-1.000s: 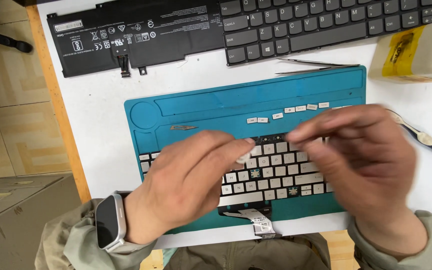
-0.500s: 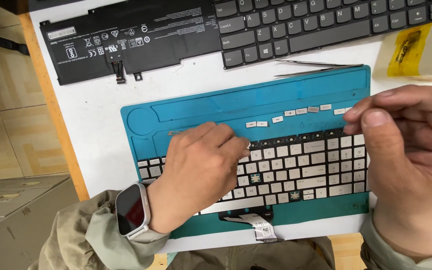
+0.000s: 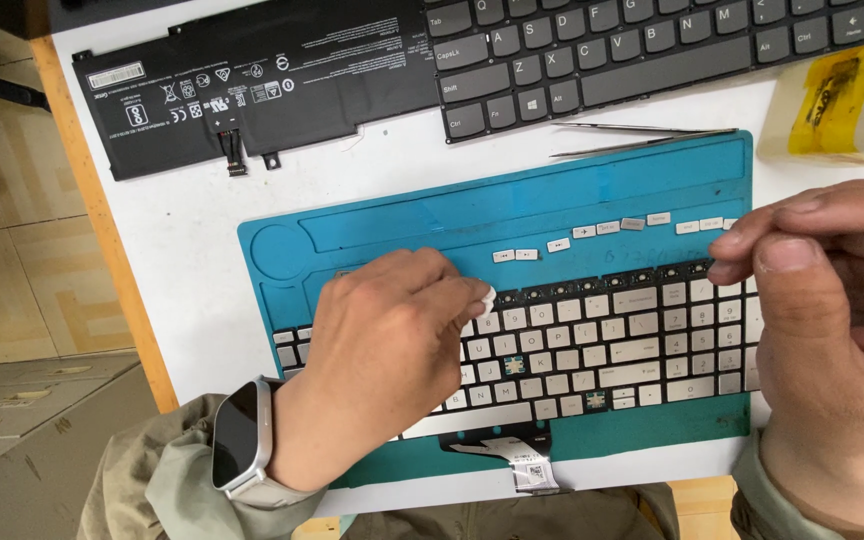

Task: Cleaning a laptop keyboard frame and reassembling individual keys

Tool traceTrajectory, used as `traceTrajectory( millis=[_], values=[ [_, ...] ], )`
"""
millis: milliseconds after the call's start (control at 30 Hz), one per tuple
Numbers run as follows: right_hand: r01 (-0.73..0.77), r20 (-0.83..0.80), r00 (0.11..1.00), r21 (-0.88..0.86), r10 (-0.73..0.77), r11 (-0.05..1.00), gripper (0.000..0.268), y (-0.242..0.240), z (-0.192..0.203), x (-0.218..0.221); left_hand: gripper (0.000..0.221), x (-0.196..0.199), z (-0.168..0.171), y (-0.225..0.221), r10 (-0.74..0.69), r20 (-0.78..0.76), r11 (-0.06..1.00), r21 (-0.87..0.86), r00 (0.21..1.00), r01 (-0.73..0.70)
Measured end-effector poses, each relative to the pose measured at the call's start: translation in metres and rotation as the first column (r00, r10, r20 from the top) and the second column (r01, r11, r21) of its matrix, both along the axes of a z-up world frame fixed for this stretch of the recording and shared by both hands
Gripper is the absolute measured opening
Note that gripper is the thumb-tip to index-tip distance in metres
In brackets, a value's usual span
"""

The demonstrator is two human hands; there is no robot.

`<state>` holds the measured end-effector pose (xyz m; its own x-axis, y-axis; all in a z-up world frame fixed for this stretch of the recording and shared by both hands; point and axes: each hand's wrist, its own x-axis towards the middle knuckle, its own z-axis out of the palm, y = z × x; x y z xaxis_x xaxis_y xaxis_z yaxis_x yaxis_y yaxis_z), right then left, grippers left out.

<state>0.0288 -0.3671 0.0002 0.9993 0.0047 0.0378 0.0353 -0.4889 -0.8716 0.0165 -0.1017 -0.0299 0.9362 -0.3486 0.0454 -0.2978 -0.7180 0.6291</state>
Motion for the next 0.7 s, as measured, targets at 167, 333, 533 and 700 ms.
traceTrajectory(
  millis=[167,333,533,700],
  values=[
    [-0.031,0.006,1.000,0.004,0.031,1.000,0.008,-0.0013,-0.0012,0.0026,0.016,-0.0057,-0.0072,-0.0074,-0.026,0.098,0.993,0.118,0.995,0.015],
    [-0.036,0.004,0.999,-0.007,0.036,0.999,0.008,0.0006,0.0015,0.0038,0.008,-0.0022,-0.0039,-0.0065,-0.036,0.195,0.989,0.148,0.980,0.007],
    [-0.011,-0.017,1.000,0.074,0.012,0.997,0.007,0.0047,0.0012,0.0028,0.013,-0.0021,-0.0084,-0.0104,-0.057,0.205,0.994,0.106,0.977,0.036],
    [-0.016,0.005,1.000,0.100,0.016,0.995,0.008,0.0015,-0.0028,0.0027,0.016,-0.0009,-0.0023,-0.0081,-0.045,0.224,0.991,0.133,0.973,0.016]
  ],
)
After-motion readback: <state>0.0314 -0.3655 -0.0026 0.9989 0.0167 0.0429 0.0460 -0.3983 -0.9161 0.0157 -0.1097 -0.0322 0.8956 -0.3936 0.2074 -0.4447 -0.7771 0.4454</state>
